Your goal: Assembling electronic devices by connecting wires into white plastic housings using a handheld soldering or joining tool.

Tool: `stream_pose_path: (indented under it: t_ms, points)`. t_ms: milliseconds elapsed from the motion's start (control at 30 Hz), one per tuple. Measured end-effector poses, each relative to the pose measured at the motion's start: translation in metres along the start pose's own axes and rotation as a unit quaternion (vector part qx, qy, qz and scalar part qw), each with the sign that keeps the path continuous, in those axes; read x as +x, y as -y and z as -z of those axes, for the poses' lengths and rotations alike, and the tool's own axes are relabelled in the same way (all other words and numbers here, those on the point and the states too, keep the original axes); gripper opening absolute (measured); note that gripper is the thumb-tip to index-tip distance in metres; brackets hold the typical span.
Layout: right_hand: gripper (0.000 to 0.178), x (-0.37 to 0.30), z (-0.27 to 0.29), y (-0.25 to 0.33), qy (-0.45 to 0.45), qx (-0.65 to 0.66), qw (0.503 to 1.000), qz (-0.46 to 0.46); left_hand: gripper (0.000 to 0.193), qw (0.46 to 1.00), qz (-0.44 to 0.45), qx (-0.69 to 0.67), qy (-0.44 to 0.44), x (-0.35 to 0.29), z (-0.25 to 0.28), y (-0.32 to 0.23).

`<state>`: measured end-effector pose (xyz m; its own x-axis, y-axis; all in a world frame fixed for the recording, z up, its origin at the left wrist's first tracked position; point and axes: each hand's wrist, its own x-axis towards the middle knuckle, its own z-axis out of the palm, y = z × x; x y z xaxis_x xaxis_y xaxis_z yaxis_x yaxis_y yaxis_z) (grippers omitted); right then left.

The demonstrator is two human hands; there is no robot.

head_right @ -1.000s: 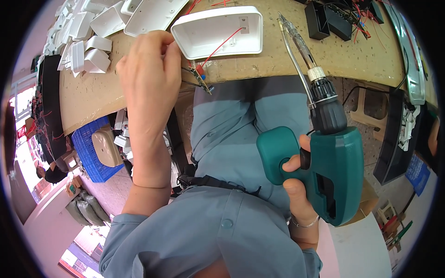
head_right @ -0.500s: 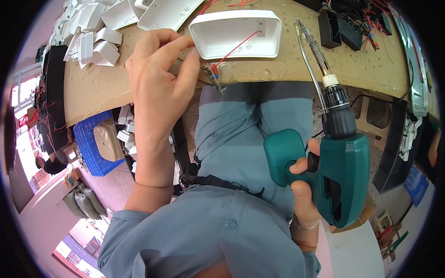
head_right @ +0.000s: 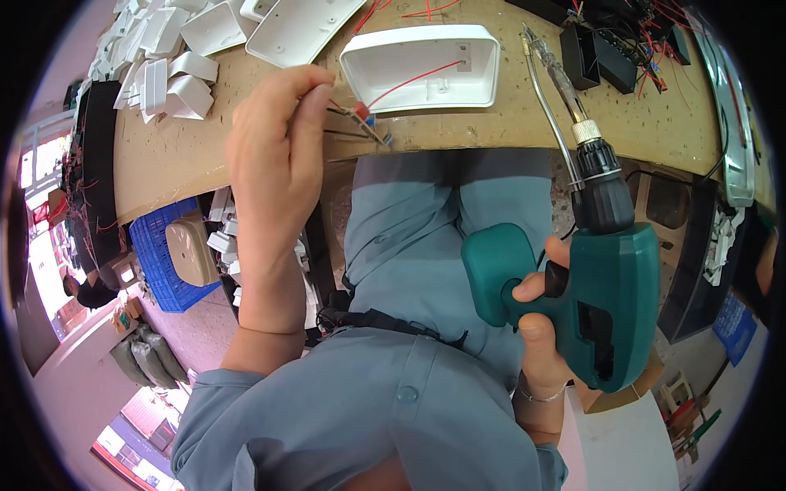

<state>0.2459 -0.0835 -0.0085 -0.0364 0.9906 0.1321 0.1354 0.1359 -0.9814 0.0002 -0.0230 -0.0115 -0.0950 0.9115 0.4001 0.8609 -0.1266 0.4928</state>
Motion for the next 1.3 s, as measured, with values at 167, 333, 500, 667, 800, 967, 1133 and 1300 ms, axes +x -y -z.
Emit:
stream_pose_path:
  t_ms: [167, 333, 500, 667, 800, 967, 1133, 1300]
  points:
    - [0.065, 0.013, -0.009, -0.003, 0.004, 0.092, 0.996, 0.001, 0.022, 0.967, -0.221, -0.015, -0.124, -0.005, 0.0, -0.002]
    - [0.07, 0.018, -0.01, -0.006, 0.022, 0.082, 0.996, 0.024, 0.025, 0.959, -0.248, 0.013, -0.134, 0.003, -0.026, -0.011]
    - [0.071, 0.009, 0.001, -0.003, 0.005, 0.023, 0.999, 0.025, 0.019, 0.962, -0.216, 0.046, -0.163, 0.01, -0.031, -0.019]
    - [0.071, -0.003, 0.003, 0.001, -0.029, 0.018, 0.999, 0.016, 0.012, 0.97, -0.206, 0.081, -0.103, 0.01, -0.03, -0.02]
    - [0.069, -0.009, 0.018, 0.002, 0.034, -0.01, 0.999, 0.016, 0.014, 0.966, -0.196, 0.097, -0.139, 0.012, -0.027, -0.021]
    - [0.068, -0.016, 0.015, 0.004, 0.026, -0.011, 0.999, -0.023, 0.015, 0.96, -0.201, 0.126, -0.148, 0.017, -0.026, -0.026]
    - [0.066, -0.02, 0.022, -0.006, 0.06, -0.027, 0.998, 0.0, 0.009, 0.954, -0.213, 0.158, -0.141, 0.023, -0.022, -0.031]
    - [0.065, -0.019, 0.019, -0.006, 0.088, -0.06, 0.994, -0.028, 0.004, 0.946, -0.224, 0.19, -0.135, 0.027, -0.02, -0.032]
